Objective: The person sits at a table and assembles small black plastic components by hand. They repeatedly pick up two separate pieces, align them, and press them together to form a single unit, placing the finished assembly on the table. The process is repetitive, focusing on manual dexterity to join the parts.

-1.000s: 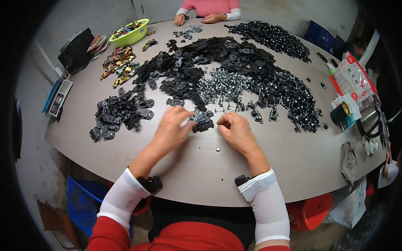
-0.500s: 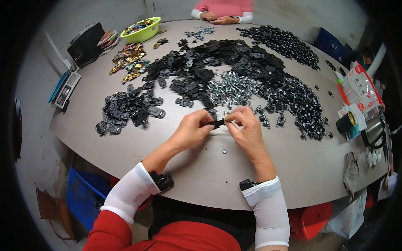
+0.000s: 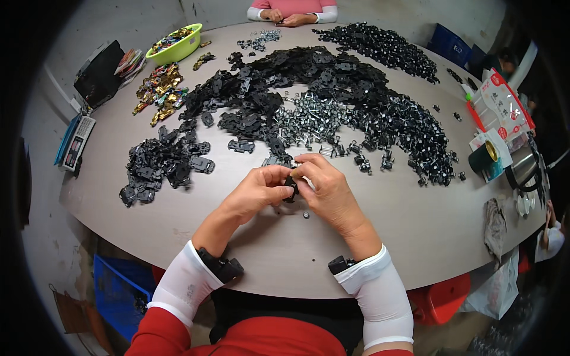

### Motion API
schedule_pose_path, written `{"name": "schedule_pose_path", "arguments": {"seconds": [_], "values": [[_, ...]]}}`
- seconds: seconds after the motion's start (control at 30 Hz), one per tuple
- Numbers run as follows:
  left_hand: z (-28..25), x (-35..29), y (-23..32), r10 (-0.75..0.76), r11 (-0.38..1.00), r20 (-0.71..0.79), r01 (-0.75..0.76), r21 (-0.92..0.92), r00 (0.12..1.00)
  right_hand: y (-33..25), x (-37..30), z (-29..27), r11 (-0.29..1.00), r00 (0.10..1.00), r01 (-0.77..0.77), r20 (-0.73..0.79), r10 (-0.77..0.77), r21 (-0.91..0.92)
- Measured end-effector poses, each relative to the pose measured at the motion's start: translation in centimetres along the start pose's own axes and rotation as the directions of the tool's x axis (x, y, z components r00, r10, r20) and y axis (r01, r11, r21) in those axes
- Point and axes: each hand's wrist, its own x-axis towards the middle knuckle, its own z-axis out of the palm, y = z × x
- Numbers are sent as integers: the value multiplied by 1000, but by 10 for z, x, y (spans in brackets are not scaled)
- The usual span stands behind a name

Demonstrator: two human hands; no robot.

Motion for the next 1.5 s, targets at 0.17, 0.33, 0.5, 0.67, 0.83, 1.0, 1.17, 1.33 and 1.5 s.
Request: {"name": "schedule_pose_path", "arguments": {"seconds": [0.17, 0.33, 0.5, 0.67, 0.83, 1.0, 1.17, 1.33, 1.5], "values": [[0, 2, -7, -22, 976, -116, -4, -218, 993, -5, 4, -5, 994, 984, 71, -161, -83, -78], [3, 3, -5, 35, 891, -145, -97, -443, 989, -10, 1, 1, 995, 997, 75, 10, -75, -58], [1, 5, -4, 42, 876, -125, -97, -473, 991, -10, 1, 0, 990, 994, 102, 41, -98, -94], [0, 2, -4, -14, 883, -233, -97, -459, 972, -11, 1, 1, 991, 995, 88, -34, -92, -103], [-1, 5, -12, 1, 879, -299, -143, -454, 954, -12, 1, 4, 986, 993, 110, -28, -115, -127], [2, 4, -15, -20, 861, -287, -129, -492, 958, -12, 0, 3, 987, 998, 60, 43, -54, -152], [2, 0, -13, -48, 806, -284, -131, -577, 958, -12, 0, 6, 998, 1000, 21, 24, -20, -56], [7, -2, -8, -33, 776, -286, -155, -611, 958, -8, 0, 11, 1000, 1000, 4, -22, -4, 14], [9, 0, -9, 5, 792, -298, -186, -582, 955, -12, -1, 12, 1000, 997, 18, -71, -17, 12]]}}
